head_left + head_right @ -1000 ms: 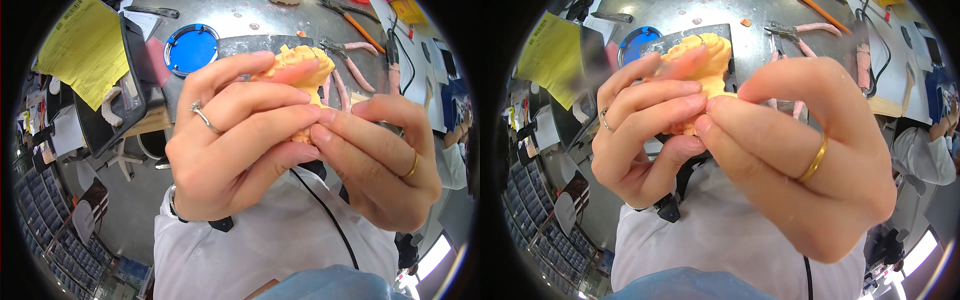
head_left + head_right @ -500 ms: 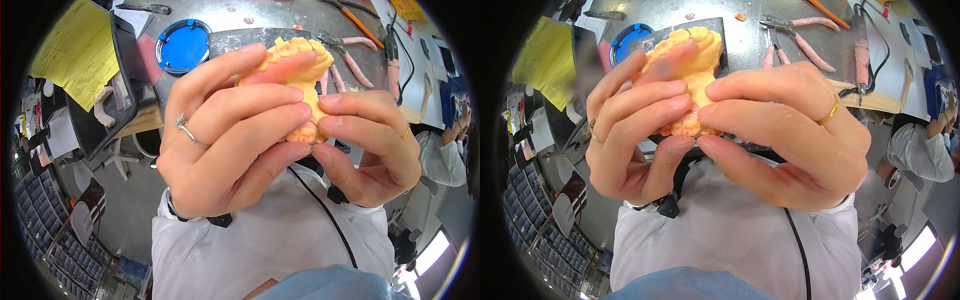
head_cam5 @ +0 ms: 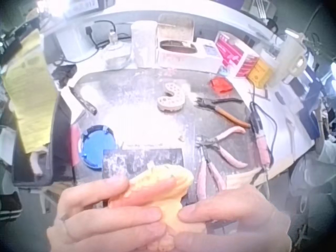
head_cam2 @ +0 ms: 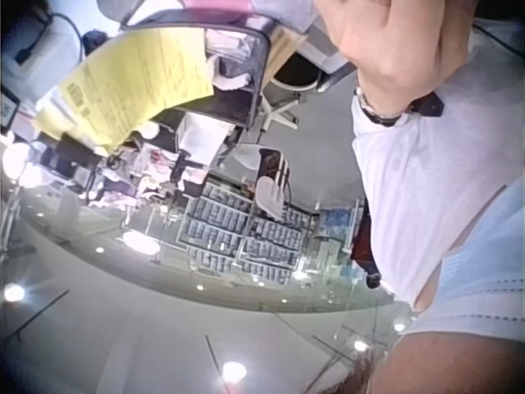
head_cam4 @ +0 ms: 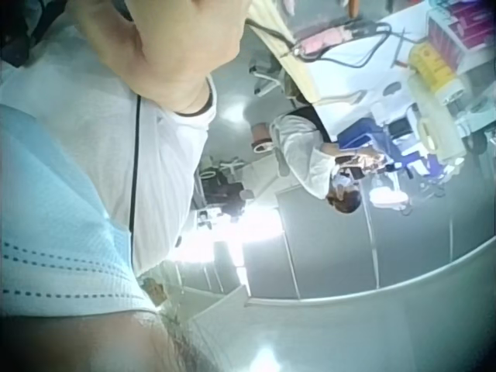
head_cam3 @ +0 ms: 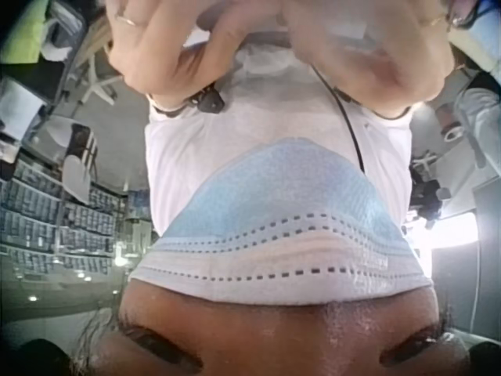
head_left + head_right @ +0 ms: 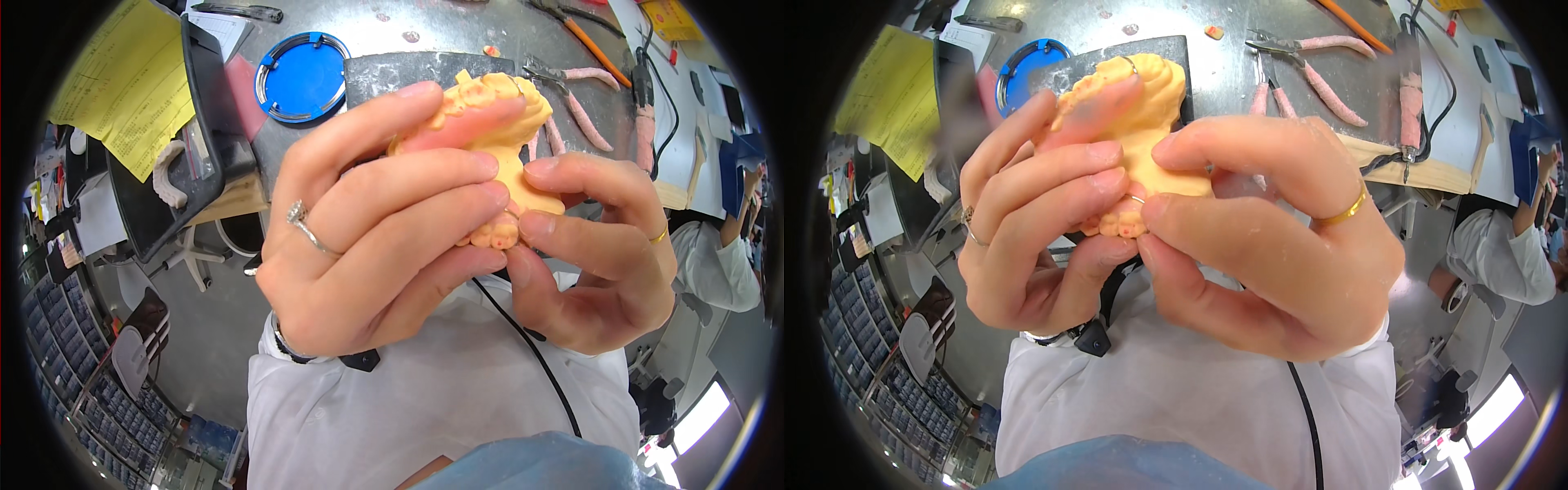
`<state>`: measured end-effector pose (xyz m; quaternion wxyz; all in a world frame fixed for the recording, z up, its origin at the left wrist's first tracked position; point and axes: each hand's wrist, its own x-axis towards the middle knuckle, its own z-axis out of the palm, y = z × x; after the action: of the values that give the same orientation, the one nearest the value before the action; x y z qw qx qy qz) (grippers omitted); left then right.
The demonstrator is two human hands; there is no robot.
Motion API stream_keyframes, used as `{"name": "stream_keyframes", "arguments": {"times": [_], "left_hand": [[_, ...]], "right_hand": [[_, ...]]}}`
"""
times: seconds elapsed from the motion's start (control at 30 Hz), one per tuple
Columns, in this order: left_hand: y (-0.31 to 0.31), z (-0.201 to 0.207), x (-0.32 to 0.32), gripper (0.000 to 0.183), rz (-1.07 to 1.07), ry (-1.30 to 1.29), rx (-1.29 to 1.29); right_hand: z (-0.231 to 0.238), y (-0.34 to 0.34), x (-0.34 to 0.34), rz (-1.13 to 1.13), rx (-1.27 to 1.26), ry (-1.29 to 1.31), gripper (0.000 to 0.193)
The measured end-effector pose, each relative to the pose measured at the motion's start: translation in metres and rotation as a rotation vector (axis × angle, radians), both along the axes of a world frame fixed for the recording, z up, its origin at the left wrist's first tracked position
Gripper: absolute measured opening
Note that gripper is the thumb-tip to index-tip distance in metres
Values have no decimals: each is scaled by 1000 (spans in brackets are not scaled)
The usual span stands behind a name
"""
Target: Polishing and refining dental prosthetic models using a rotary handpiece and manual tools.
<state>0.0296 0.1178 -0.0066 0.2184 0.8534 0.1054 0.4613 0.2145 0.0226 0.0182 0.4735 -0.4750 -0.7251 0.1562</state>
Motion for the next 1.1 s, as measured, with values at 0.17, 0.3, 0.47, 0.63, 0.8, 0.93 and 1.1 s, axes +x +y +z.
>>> {"name": "stream_keyframes", "arguments": {"times": [0.17,0.3,0.47,0.63,0.8,0.93,1.1], "left_hand": [[-5,4,-3,30,37,69,-19],[-4,6,-3,29,28,86,-28],[-3,3,-2,28,37,62,-13],[-3,3,-1,28,40,46,-2],[-5,1,0,27,41,24,-24],[-6,2,-1,27,39,43,-37],[-3,1,-1,27,32,8,-10]], "right_hand": [[-1,-4,-1,-35,-11,-23,28],[-2,-3,-2,-37,10,-40,29],[-6,-2,-1,-27,33,-41,30],[-4,-3,-3,-50,34,-31,31],[-5,-3,-6,-102,-2,-12,34],[-6,-2,-2,-53,-12,23,34],[-8,-1,-5,-54,7,16,31]]}}
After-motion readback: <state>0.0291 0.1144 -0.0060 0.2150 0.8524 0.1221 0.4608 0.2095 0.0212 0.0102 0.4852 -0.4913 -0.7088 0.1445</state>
